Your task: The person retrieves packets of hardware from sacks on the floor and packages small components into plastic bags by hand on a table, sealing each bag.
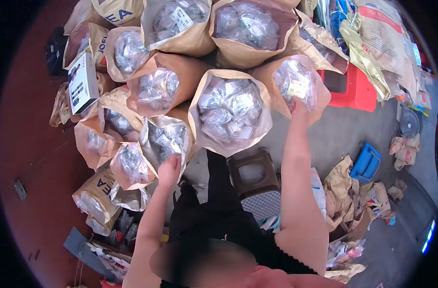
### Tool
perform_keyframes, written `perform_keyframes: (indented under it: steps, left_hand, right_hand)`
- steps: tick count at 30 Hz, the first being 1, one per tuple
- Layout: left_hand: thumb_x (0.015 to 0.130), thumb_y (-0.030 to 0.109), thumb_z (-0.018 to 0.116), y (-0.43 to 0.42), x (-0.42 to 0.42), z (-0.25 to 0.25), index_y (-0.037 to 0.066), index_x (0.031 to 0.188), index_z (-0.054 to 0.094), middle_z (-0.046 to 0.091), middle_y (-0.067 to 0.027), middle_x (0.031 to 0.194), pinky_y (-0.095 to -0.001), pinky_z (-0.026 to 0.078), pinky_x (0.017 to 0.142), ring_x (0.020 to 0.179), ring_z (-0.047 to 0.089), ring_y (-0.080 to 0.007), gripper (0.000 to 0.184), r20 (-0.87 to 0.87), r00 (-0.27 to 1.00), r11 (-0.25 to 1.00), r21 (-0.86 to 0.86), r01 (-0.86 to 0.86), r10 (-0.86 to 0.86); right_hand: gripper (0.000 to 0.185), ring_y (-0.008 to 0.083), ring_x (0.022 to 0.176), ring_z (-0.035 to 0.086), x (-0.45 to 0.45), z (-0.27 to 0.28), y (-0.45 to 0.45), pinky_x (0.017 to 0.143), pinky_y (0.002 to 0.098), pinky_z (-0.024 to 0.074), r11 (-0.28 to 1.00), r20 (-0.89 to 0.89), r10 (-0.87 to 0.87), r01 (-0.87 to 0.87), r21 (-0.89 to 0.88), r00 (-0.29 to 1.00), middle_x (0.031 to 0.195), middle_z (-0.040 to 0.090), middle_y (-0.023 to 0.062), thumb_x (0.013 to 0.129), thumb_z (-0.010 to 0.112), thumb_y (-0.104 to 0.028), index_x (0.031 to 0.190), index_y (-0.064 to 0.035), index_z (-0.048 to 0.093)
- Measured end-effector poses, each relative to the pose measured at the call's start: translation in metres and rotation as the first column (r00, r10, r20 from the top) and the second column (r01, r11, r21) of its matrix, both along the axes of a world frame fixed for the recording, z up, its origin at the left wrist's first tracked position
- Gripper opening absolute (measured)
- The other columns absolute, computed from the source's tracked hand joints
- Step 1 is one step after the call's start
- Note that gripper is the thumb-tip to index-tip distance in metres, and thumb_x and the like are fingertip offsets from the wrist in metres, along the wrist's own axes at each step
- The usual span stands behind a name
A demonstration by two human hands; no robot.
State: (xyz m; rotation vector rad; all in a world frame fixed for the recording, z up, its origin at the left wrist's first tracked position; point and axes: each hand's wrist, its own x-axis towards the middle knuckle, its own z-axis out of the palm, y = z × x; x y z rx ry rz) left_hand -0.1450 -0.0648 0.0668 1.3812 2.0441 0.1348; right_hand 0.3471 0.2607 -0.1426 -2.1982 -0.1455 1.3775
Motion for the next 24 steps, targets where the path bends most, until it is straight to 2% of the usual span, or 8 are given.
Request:
perform_keyframes:
  steps: [6,10,12,13,16,19,21,24]
  left_hand:
    - [0.093,0.022,0.055,-0.081,-0.010,0.026,0.011,0.104,0.063,0.067,-0.0169,0.086,-0.0473,0.051,0.067,0.079,0.065,-0.0371,0.017,-0.020,0.998,0.955,-0.290,-0.065,0.061]
    - [0.093,0.023,0.055,-0.128,-0.016,0.028,0.011,0.103,0.064,0.067,-0.0169,0.085,-0.0469,0.052,0.067,0.078,0.065,-0.0373,0.018,0.044,0.981,0.950,-0.262,-0.172,0.190]
    - [0.093,0.025,0.056,-0.149,-0.020,0.022,0.011,0.102,0.065,0.067,-0.0167,0.086,-0.0455,0.052,0.068,0.079,0.065,-0.0364,0.019,0.047,0.958,0.928,-0.266,-0.262,0.284]
    - [0.093,0.025,0.056,-0.158,-0.021,0.022,0.011,0.102,0.065,0.067,-0.0167,0.086,-0.0455,0.052,0.068,0.079,0.065,-0.0364,0.019,0.046,0.957,0.926,-0.267,-0.265,0.287]
    - [0.093,0.026,0.057,-0.170,-0.020,0.017,0.011,0.100,0.065,0.067,-0.0159,0.087,-0.0438,0.052,0.069,0.079,0.066,-0.0345,0.020,0.010,0.952,0.896,-0.339,-0.286,0.307]
    - [0.093,0.027,0.057,-0.188,-0.018,0.028,0.010,0.101,0.066,0.068,-0.0151,0.088,-0.0426,0.052,0.070,0.080,0.067,-0.0330,0.021,0.064,0.926,0.871,-0.370,-0.325,0.372]
    - [0.093,0.025,0.056,-0.199,-0.017,0.017,0.010,0.104,0.067,0.068,-0.0152,0.089,-0.0417,0.053,0.071,0.081,0.067,-0.0325,0.021,0.067,0.911,0.857,-0.373,-0.356,0.408]
    - [0.093,0.023,0.057,-0.199,-0.015,0.013,0.009,0.106,0.067,0.068,-0.0163,0.092,-0.0409,0.053,0.073,0.084,0.067,-0.0314,0.022,0.114,0.902,0.850,-0.401,-0.342,0.417]
  right_hand:
    - [0.025,0.0161,0.060,0.055,-0.012,0.012,0.002,0.053,0.0295,0.0464,0.961,-0.158,-0.174,0.203,0.189,0.972,0.067,0.053,-0.0004,0.080,0.077,-0.028,0.082,-0.0121,0.058]
    - [0.047,0.0213,0.078,0.058,-0.021,0.017,0.016,0.066,0.0399,0.0482,0.955,-0.061,-0.161,0.171,0.242,0.985,0.087,0.060,0.0054,0.080,0.075,-0.039,0.108,-0.0044,0.060]
    - [0.054,0.0278,0.091,0.063,-0.010,-0.030,0.036,0.074,0.0451,0.0499,0.872,0.703,-0.004,-0.342,0.352,0.711,0.105,0.064,0.0136,0.080,0.075,-0.042,0.108,0.0001,0.059]
    - [0.054,0.0278,0.091,0.063,-0.017,-0.018,0.040,0.074,0.0451,0.0499,0.871,0.702,-0.002,-0.344,0.351,0.712,0.105,0.064,0.0136,0.080,0.075,-0.042,0.108,0.0001,0.059]
    - [0.051,0.0300,0.102,0.063,-0.044,0.058,0.058,0.081,0.0448,0.0505,0.768,0.713,0.568,-0.576,-0.280,0.411,0.115,0.064,0.0188,0.081,0.074,-0.038,0.107,0.0029,0.058]
    - [0.037,0.0255,0.092,0.065,-0.072,0.089,0.046,0.074,0.0399,0.0534,0.877,0.617,0.347,-0.478,0.054,0.706,0.104,0.067,0.0147,0.087,0.070,-0.027,0.107,0.0019,0.057]
    - [0.022,0.0204,0.079,0.067,-0.111,0.121,0.035,0.064,0.0340,0.0536,0.590,-0.229,-0.035,0.205,0.781,0.973,0.095,0.068,0.0094,0.092,0.064,-0.014,0.106,-0.0005,0.056]
    - [0.029,0.0130,0.069,0.064,-0.171,0.198,-0.022,0.062,0.0243,0.0501,0.574,0.086,0.450,-0.361,0.735,0.889,0.091,0.067,0.0064,0.090,0.067,-0.013,0.113,-0.0013,0.054]
